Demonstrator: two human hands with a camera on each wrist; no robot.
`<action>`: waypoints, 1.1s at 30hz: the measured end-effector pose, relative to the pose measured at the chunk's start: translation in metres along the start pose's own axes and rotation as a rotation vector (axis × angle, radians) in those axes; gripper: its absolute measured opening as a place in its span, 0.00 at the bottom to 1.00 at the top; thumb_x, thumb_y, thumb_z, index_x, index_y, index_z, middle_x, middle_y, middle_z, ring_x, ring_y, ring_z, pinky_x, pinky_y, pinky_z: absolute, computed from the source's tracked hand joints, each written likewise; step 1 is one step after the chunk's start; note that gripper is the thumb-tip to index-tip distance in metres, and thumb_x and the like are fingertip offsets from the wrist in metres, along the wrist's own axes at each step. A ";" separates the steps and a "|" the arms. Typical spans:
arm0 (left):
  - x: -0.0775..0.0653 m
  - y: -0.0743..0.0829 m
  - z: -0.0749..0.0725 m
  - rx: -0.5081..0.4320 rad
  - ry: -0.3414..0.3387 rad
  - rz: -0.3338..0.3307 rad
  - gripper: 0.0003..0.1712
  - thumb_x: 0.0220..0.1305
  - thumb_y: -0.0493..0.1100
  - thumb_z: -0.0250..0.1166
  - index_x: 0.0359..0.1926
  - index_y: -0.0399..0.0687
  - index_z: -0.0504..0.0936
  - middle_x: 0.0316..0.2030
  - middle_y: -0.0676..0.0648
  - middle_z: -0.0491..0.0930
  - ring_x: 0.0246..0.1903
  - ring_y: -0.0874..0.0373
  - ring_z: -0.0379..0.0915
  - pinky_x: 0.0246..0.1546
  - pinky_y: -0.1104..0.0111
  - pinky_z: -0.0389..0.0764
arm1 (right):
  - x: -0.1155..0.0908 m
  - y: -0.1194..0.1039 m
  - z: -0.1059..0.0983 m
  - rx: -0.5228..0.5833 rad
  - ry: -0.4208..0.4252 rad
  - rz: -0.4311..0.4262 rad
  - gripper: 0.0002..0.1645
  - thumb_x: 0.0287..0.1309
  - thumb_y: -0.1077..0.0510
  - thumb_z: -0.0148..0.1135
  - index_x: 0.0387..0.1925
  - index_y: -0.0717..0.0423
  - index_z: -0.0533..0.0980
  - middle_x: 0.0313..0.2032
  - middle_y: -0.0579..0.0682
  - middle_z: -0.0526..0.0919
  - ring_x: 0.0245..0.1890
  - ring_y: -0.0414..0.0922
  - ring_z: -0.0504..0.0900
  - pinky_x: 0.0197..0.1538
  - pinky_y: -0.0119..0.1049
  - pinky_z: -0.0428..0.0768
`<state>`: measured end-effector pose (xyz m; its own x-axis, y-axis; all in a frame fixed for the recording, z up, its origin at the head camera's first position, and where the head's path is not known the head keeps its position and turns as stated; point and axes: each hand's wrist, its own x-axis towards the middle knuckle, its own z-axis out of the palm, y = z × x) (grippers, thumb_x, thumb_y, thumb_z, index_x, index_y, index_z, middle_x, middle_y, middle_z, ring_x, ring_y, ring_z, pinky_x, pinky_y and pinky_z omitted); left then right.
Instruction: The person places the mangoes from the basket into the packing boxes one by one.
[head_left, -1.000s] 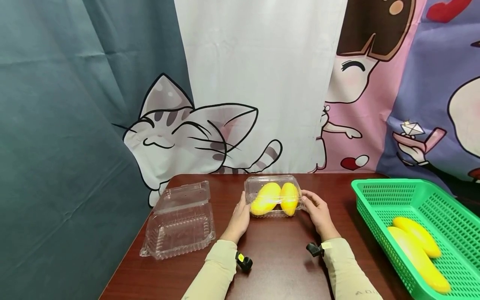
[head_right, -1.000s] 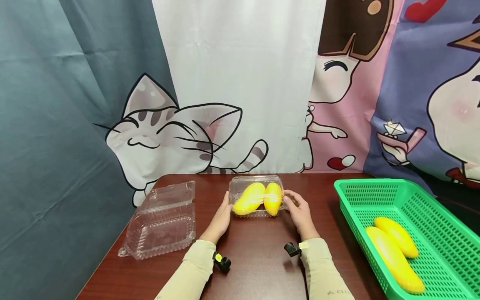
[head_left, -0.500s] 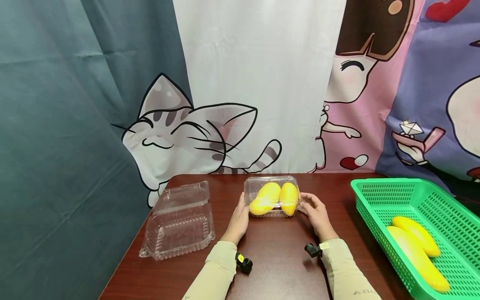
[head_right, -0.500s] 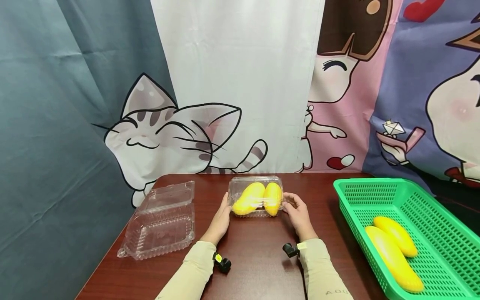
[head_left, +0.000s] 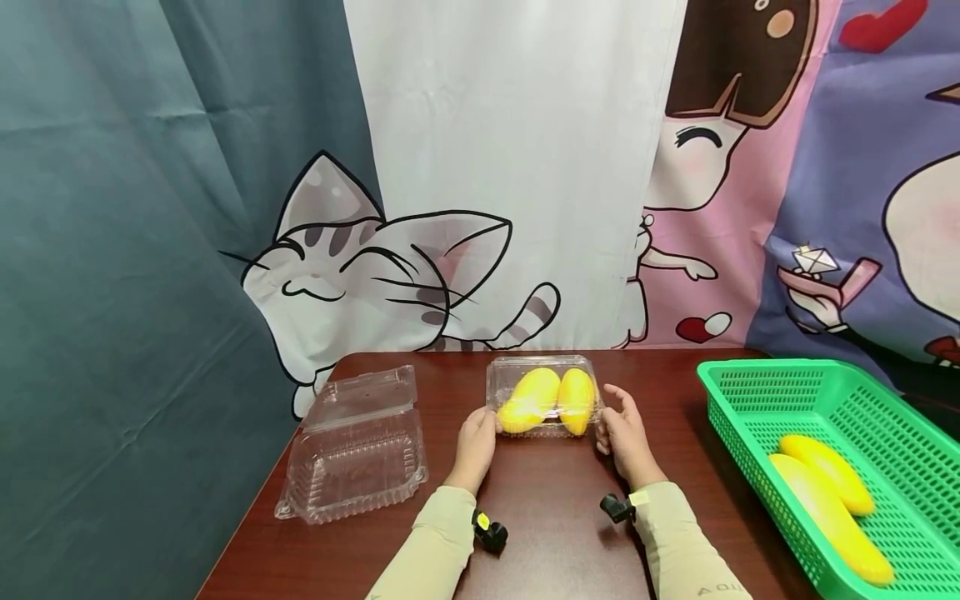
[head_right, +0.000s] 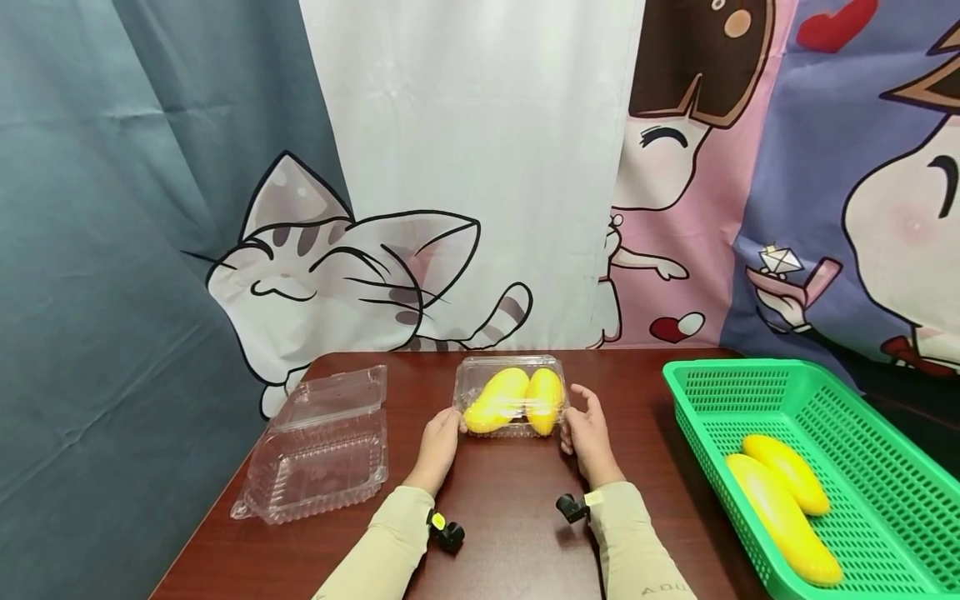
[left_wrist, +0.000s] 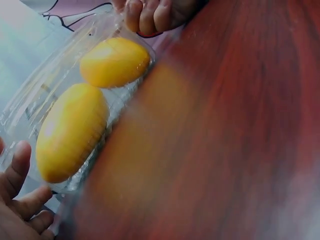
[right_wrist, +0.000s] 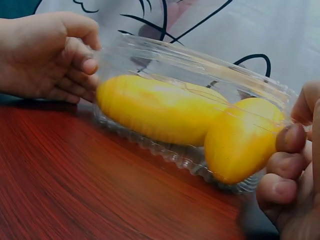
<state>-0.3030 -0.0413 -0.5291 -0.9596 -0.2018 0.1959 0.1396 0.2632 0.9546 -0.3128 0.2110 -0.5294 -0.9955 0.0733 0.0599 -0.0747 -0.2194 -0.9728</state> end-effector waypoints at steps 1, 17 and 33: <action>0.000 0.000 0.001 -0.032 0.013 -0.008 0.17 0.65 0.39 0.53 0.23 0.33 0.79 0.55 0.39 0.81 0.60 0.44 0.73 0.57 0.53 0.73 | 0.000 0.000 0.002 0.022 0.005 0.008 0.35 0.64 0.70 0.42 0.71 0.53 0.53 0.13 0.44 0.60 0.11 0.39 0.56 0.14 0.30 0.57; 0.005 0.008 0.005 -0.128 0.185 -0.073 0.23 0.60 0.38 0.57 0.09 0.50 0.63 0.50 0.43 0.83 0.56 0.45 0.76 0.53 0.55 0.75 | 0.001 0.002 0.028 0.160 0.143 -0.003 0.31 0.64 0.71 0.43 0.66 0.47 0.59 0.11 0.40 0.58 0.08 0.35 0.52 0.12 0.26 0.54; -0.004 -0.004 0.002 -0.077 0.114 -0.020 0.15 0.75 0.44 0.51 0.57 0.45 0.73 0.54 0.41 0.78 0.53 0.45 0.75 0.54 0.51 0.75 | -0.006 -0.001 0.048 -0.875 0.420 -0.725 0.25 0.61 0.53 0.61 0.58 0.58 0.75 0.54 0.60 0.74 0.54 0.60 0.71 0.58 0.58 0.66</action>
<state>-0.3003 -0.0401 -0.5341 -0.9290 -0.3135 0.1968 0.1431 0.1861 0.9721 -0.3095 0.1645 -0.5182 -0.6299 0.2524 0.7345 -0.3811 0.7236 -0.5755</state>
